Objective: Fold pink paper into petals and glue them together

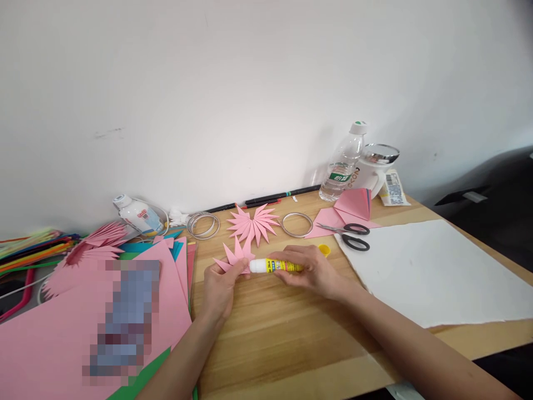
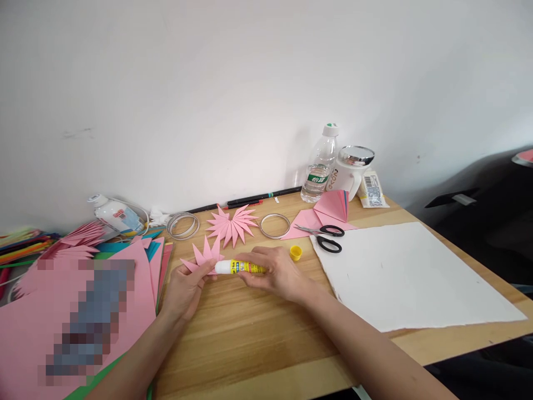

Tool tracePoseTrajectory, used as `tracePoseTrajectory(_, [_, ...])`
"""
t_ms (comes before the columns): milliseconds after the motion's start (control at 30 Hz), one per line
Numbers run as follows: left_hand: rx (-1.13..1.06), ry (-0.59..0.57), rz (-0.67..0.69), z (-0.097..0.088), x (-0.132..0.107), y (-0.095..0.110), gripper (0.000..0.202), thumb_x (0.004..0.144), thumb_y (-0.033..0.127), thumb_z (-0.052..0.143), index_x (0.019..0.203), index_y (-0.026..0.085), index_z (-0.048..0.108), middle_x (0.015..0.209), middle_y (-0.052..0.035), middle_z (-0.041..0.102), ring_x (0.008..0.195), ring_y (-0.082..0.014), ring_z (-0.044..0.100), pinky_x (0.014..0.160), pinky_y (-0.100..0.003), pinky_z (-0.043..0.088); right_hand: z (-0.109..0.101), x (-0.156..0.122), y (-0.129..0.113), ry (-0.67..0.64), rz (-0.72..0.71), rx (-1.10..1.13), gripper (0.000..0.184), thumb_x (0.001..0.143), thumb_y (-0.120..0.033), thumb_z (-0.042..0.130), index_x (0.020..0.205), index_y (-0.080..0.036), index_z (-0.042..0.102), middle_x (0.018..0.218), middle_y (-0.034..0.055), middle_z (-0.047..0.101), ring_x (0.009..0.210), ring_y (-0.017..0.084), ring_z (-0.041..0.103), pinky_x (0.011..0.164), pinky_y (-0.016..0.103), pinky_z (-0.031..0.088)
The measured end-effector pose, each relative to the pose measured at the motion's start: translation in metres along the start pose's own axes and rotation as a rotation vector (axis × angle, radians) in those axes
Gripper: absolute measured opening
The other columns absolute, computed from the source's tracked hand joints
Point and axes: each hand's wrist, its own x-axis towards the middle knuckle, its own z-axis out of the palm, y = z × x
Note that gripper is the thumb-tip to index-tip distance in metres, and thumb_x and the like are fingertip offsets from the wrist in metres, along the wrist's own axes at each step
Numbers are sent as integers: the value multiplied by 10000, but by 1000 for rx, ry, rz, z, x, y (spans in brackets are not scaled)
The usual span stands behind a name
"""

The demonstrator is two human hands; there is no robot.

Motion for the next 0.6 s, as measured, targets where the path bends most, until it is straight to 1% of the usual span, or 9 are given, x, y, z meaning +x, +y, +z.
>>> tracePoseTrajectory(100, [9, -31, 0, 1, -1, 1, 57, 562, 151, 735, 557, 112, 694, 596, -43, 655, 622, -144, 572, 547, -224, 416, 1, 0, 3, 53, 31, -29, 258, 846, -274, 529, 1076, -198, 619, 675, 15, 597, 532, 100, 488, 489, 212, 324])
tracePoseTrajectory(167, [18, -53, -23, 1, -3, 1, 64, 560, 146, 735, 538, 108, 689, 565, -43, 645, 623, -149, 579, 540, -219, 411, 1, 0, 5, 118, 72, -54, 268, 848, -274, 529, 1092, -201, 612, 676, 16, 592, 541, 107, 487, 491, 217, 327])
tracePoseTrajectory(233, [16, -48, -30, 2, -3, 1, 67, 557, 148, 738, 537, 107, 688, 556, -42, 643, 622, -151, 582, 531, -217, 409, 1, 0, 6, 189, 97, -70, 269, 847, -277, 528, 1089, -195, 614, 661, 18, 581, 545, 113, 481, 492, 222, 327])
tracePoseTrajectory(300, [5, -40, -35, 3, -4, 1, 69, 554, 149, 741, 540, 107, 689, 556, -43, 644, 629, -154, 585, 532, -217, 415, 1, 0, 6, 211, 80, -53, 266, 843, -273, 532, 1080, -187, 616, 664, 21, 583, 553, 114, 484, 498, 222, 333])
tracePoseTrajectory(367, [-15, -35, -41, 4, -3, 1, 72, 548, 151, 746, 549, 106, 691, 568, -47, 650, 638, -159, 589, 523, -217, 420, 1, 0, 5, 173, 37, -34, 259, 837, -265, 536, 1068, -185, 621, 668, 20, 587, 541, 107, 482, 489, 217, 330])
tracePoseTrajectory(500, [-64, -19, -65, 4, -2, 3, 100, 527, 161, 762, 581, 108, 698, 616, -55, 668, 618, -153, 586, 494, -216, 424, 1, -1, 1, 17, -27, -19, 229, 824, -268, 541, 1006, -187, 656, 631, 12, 582, 492, 92, 469, 448, 214, 287])
tracePoseTrajectory(600, [-82, -13, -60, 4, -3, 5, 106, 525, 163, 765, 592, 113, 699, 635, -55, 672, 620, -146, 583, 518, -219, 439, 2, -2, 0, -23, -36, 35, 229, 814, -287, 554, 991, -192, 664, 637, 13, 595, 503, 92, 482, 458, 211, 297])
